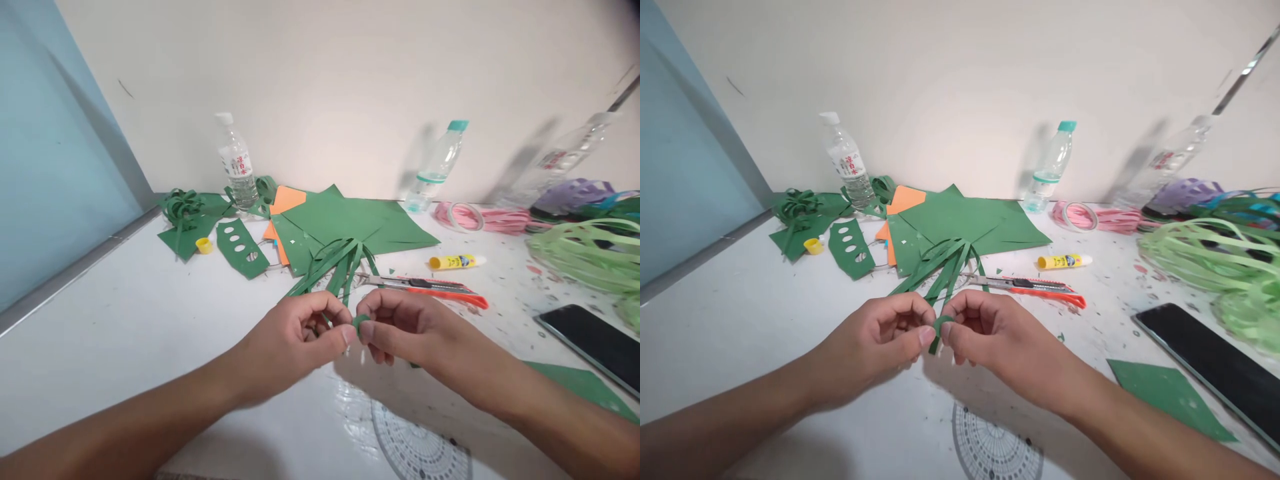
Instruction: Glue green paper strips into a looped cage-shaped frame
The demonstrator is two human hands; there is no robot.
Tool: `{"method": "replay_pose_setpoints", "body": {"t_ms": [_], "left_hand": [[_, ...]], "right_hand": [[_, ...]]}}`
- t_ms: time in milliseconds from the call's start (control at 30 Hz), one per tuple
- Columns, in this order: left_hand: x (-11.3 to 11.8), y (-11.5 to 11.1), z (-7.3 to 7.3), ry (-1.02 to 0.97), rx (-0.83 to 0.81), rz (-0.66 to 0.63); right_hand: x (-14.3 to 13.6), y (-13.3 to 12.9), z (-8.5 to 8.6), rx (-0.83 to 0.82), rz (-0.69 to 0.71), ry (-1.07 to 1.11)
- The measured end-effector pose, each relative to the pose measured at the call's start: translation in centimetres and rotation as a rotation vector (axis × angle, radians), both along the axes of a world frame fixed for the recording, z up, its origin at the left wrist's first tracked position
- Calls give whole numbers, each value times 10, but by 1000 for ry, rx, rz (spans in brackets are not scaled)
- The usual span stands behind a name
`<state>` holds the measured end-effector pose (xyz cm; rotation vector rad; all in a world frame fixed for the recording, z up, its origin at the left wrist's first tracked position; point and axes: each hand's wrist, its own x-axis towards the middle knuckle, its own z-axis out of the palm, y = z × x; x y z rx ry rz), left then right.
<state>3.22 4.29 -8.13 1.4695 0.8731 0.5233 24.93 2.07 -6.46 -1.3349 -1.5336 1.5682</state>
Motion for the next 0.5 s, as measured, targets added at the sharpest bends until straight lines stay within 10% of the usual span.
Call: {"method": "replay_pose_setpoints", "body": {"t_ms": [500], "left_hand": [[0, 1, -2, 45, 39, -36]], "right_hand": [[-3, -3, -5, -84, 34, 68]]}}
